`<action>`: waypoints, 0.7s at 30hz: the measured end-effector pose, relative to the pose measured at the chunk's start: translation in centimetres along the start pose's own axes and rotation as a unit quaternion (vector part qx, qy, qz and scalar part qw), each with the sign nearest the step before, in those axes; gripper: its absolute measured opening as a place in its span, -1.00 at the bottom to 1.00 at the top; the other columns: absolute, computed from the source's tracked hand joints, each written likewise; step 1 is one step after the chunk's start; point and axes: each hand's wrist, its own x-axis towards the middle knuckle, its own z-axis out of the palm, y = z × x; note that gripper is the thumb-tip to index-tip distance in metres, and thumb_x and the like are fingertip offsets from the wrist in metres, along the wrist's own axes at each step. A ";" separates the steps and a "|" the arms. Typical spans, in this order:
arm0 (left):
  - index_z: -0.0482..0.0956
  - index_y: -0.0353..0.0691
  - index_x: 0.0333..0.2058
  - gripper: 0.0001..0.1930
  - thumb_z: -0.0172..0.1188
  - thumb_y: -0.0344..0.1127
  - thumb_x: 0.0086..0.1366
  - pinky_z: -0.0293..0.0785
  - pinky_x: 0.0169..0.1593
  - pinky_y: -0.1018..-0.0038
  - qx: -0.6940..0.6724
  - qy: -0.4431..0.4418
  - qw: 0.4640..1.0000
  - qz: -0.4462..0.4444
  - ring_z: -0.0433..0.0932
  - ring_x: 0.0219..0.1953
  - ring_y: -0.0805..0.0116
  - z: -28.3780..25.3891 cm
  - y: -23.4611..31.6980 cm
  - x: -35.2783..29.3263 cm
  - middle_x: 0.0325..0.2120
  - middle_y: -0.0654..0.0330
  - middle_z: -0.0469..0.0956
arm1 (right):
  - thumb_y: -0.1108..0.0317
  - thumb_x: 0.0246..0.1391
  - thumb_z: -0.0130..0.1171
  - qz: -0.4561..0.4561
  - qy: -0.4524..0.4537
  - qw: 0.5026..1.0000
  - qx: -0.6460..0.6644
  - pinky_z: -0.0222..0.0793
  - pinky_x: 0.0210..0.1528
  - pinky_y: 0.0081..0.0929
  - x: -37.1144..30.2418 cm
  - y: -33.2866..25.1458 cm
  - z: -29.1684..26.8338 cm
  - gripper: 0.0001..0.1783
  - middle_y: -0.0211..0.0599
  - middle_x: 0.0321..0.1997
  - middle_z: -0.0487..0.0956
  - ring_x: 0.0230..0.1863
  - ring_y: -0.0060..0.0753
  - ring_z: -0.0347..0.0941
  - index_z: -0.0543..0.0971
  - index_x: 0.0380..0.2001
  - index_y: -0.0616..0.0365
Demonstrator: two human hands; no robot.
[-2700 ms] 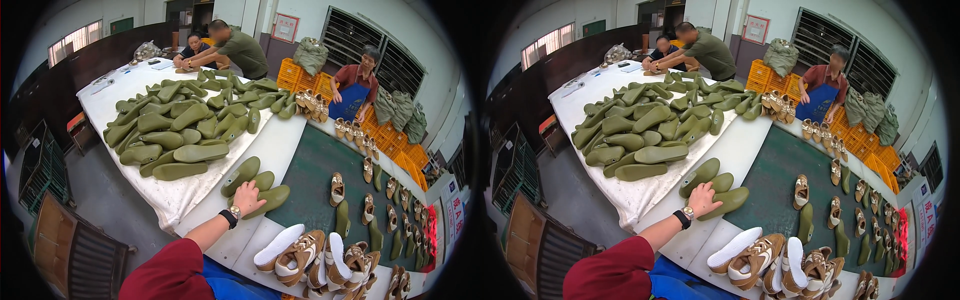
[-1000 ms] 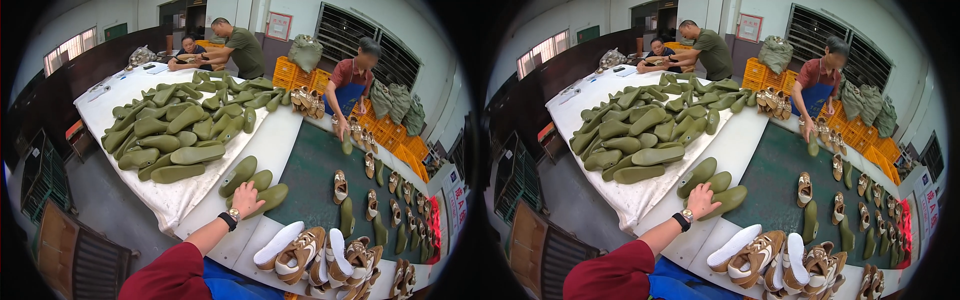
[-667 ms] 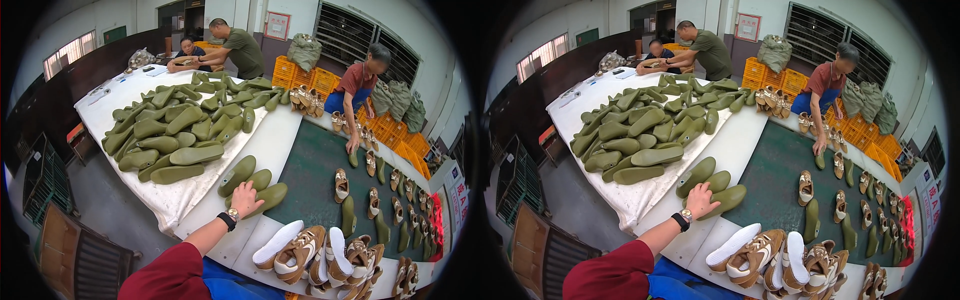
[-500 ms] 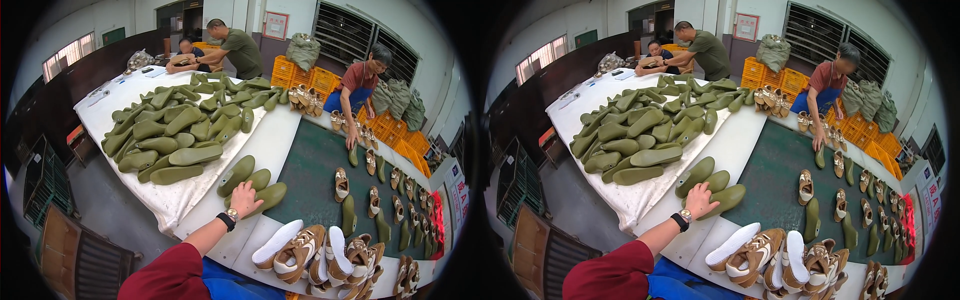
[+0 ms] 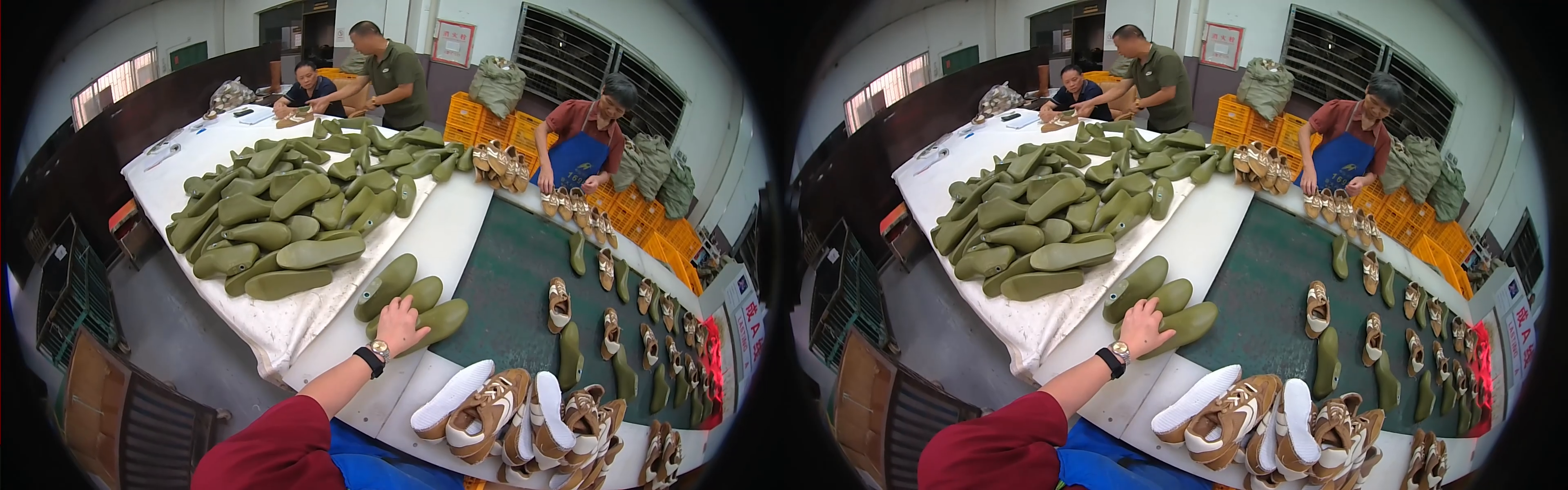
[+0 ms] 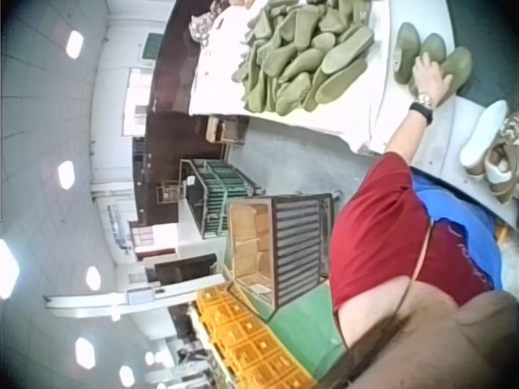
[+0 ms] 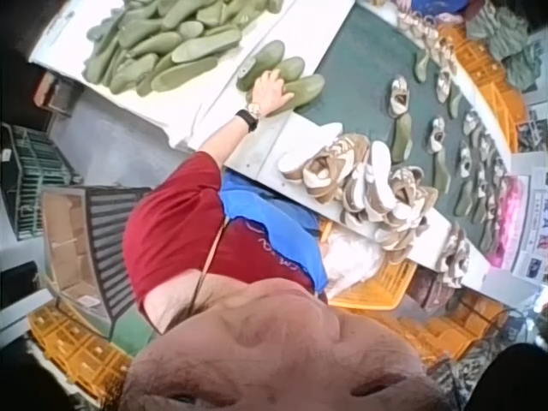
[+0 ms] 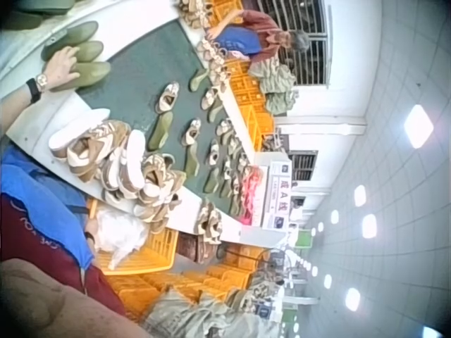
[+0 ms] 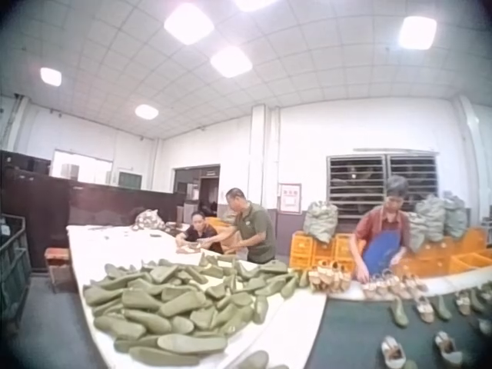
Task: The recorder is assembling shoe uppers onto lasts and organizing completed shoes in a factory environment.
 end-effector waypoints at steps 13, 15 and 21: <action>0.57 -0.29 -0.46 -0.59 0.32 -0.01 -0.09 0.33 -0.06 0.19 0.002 0.014 1.000 0.009 0.32 -0.02 0.02 -0.1 0.1 -0.1 -0.05 0.02 0.37 | 0.13 0.04 0.02 0.003 0.009 1.000 -0.002 0.35 -0.38 -0.03 0.0 0.4 0.0 -0.62 0.13 -0.45 0.55 -0.37 0.18 0.48 0.53 -0.34 0.28; 0.58 -0.29 -0.46 -0.59 0.32 -0.01 -0.09 0.30 -0.02 0.20 -0.002 0.004 1.000 -0.002 0.30 0.02 0.01 -0.2 0.2 -0.1 -0.03 0.01 0.36 | 0.13 0.04 0.02 0.005 0.011 1.000 -0.001 0.35 -0.38 -0.03 -0.1 0.5 0.1 -0.62 0.13 -0.45 0.55 -0.37 0.18 0.48 0.54 -0.34 0.28; 0.56 -0.28 -0.39 -0.60 0.30 -0.04 -0.05 0.06 0.19 0.07 0.037 0.022 0.999 0.017 0.16 0.17 -0.04 -0.4 1.0 -0.5 0.00 -0.03 0.34 | 0.13 0.04 0.02 0.011 0.016 1.000 0.004 0.35 -0.39 -0.03 -0.2 0.7 0.7 -0.62 0.13 -0.45 0.55 -0.38 0.18 0.48 0.54 -0.35 0.28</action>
